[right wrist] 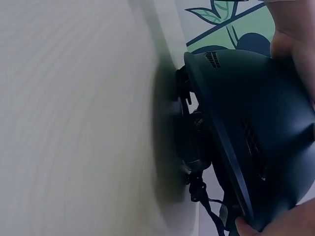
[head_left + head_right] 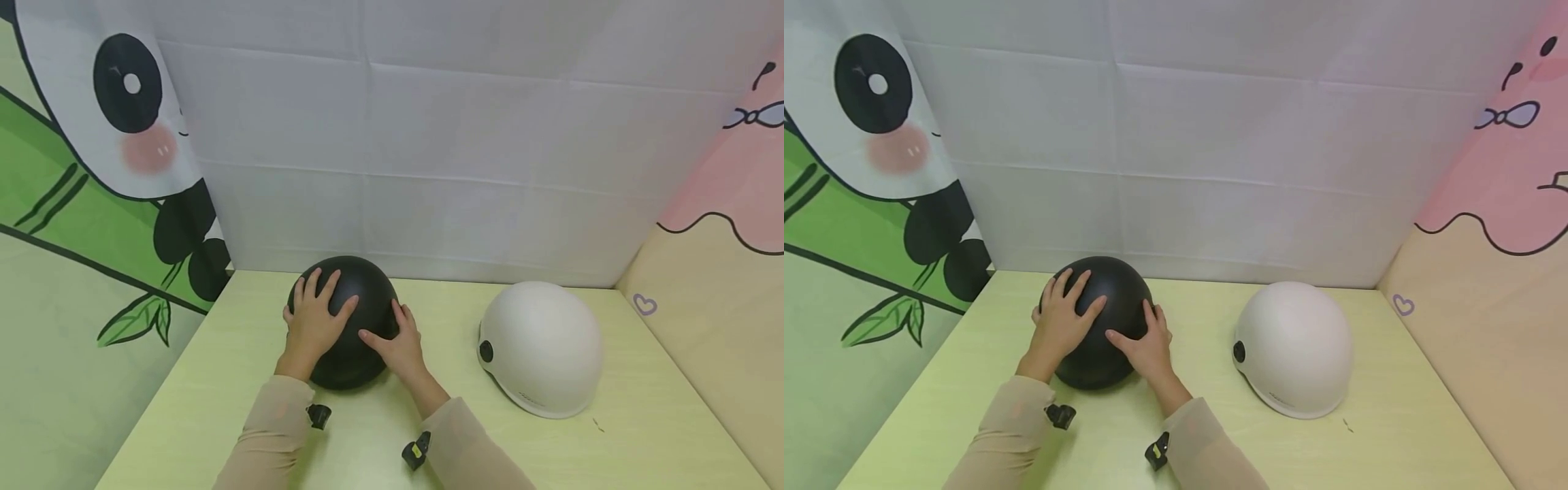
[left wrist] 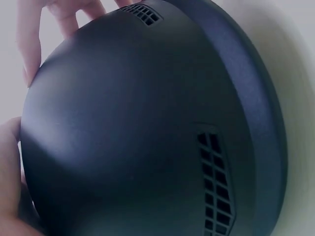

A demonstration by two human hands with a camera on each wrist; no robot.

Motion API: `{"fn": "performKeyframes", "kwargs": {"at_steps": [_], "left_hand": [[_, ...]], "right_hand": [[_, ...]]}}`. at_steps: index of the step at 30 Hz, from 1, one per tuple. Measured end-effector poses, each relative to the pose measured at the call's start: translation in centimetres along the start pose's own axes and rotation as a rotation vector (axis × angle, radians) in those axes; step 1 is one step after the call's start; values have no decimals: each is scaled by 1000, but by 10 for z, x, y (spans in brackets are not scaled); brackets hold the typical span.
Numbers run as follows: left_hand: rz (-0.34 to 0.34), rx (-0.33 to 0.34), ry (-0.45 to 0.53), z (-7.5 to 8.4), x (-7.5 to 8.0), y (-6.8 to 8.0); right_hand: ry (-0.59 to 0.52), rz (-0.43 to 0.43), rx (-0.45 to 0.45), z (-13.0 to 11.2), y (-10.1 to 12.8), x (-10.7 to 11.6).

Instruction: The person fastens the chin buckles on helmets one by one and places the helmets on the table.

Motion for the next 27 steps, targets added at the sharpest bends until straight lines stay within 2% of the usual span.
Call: {"fn": "performKeyframes", "kwargs": {"at_steps": [14,27], "left_hand": [[29,56,62,-3,9,0],[-10,116,149,-3,19,1]], "right_hand": [[78,34,62,-27,0,7],[148,60,135,-53,1,15]]}}
Point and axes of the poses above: each hand's wrist, its own y-axis away from the middle knuckle, its own x-axis out of the back of the hand, z = x × y, the point moved 9 cm from there along -y, towards the middle knuckle, and after that the axes turned 6 degrees about -y, right-handed, at the moved point
